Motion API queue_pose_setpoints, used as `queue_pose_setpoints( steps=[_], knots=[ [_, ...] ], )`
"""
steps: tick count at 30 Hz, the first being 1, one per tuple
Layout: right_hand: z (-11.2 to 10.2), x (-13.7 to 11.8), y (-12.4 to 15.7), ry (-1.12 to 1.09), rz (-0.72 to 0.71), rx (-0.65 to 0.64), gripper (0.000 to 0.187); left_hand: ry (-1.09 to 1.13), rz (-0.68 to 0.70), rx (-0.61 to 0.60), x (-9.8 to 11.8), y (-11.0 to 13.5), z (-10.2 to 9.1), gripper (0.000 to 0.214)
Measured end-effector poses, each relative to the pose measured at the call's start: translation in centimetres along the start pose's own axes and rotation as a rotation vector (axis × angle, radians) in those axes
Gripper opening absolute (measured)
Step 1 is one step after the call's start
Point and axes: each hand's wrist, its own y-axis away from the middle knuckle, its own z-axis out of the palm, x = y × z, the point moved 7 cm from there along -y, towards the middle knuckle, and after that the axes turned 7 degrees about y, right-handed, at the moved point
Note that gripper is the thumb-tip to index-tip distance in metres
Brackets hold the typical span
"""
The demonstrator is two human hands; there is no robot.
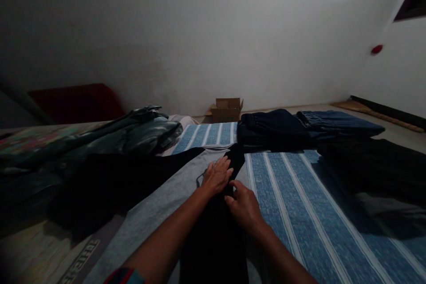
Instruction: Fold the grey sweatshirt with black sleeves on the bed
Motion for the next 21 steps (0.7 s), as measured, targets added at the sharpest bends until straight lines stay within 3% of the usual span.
queue_pose_setpoints(
  steps=[5,11,16,21],
  knots=[
    [-0.1,-0.1,0.0,0.018,0.003,-0.015,0.036,-0.009,0.006,0.019,-0.4,-0.1,0.5,0.046],
    [-0.7,-0.1,1.0,-0.038,0.071,-0.123,0.041,-0.030,0.021,0.008,0.2,-0.3,0.6,0.047],
    [-1.5,-0.2,3.5,-0.079,0.145,-0.244,0.047,-0.011,0.005,-0.030,0.6,-0.6,0.5,0.046],
    [-2.8,-0.3,7.0,-0.078,0.165,-0.265,0.056,0.003,0.006,-0.030,1.5,0.6,-0.4,0.048]
  ],
)
